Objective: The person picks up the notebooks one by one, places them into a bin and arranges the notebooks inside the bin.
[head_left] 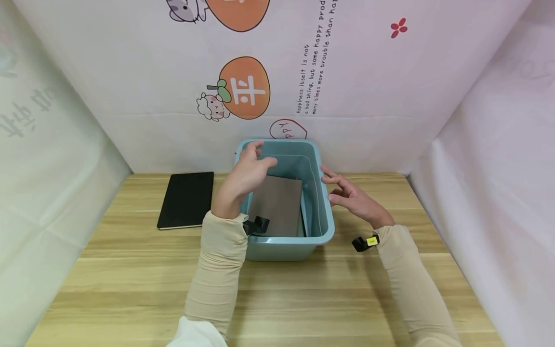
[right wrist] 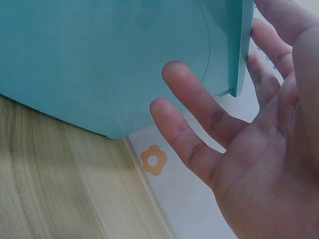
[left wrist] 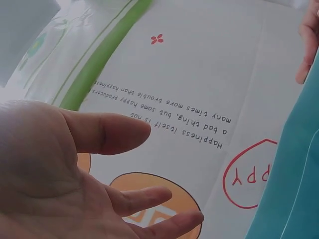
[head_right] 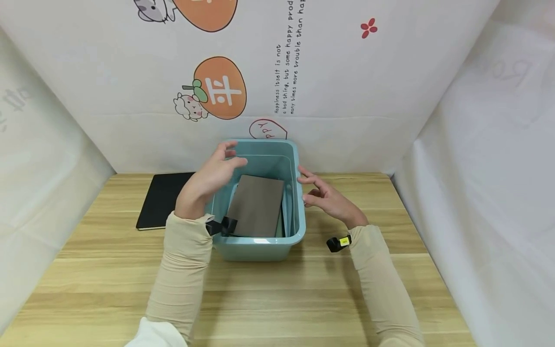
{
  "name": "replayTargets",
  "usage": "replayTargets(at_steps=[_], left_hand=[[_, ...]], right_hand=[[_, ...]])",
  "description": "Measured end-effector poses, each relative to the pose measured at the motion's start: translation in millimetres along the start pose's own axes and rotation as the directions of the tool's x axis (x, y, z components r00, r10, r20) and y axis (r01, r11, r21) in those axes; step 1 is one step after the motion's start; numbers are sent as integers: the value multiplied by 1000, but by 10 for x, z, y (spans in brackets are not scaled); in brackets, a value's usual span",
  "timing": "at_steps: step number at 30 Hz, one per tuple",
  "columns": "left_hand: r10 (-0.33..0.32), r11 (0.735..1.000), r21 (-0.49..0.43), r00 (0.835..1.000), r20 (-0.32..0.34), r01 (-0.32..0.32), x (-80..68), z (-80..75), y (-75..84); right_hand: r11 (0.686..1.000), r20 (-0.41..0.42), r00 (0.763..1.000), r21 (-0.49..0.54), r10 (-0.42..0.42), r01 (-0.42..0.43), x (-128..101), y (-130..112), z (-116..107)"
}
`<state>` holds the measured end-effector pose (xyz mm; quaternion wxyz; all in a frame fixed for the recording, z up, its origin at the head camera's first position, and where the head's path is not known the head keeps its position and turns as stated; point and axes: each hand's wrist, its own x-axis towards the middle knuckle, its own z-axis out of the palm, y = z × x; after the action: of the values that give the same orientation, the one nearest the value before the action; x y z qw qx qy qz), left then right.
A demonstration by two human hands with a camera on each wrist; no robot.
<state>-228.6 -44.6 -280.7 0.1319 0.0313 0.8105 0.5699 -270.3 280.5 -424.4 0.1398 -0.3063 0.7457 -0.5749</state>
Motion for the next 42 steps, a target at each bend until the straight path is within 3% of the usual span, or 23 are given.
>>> replayTargets(at_steps=[11, 17, 28, 42], left_hand=[[40, 992, 120, 999, 11, -41, -97, -147, 75], [28, 986, 166, 1000, -3, -27, -128, -226, 90], [65, 960, 277, 994, -87, -39, -144, -354, 36], [109, 916, 401, 976, -188, -25, -133, -484, -144]], right_hand=[[1000, 3, 1000, 4, -10, 10, -5, 29, -12], [1000, -3, 1000, 5, 3, -3, -4, 24, -16], [1000, -9, 1000, 6, 21, -21, -9, 30, -12], [1000, -11, 1000, 5, 8, -8, 0, 12, 6]])
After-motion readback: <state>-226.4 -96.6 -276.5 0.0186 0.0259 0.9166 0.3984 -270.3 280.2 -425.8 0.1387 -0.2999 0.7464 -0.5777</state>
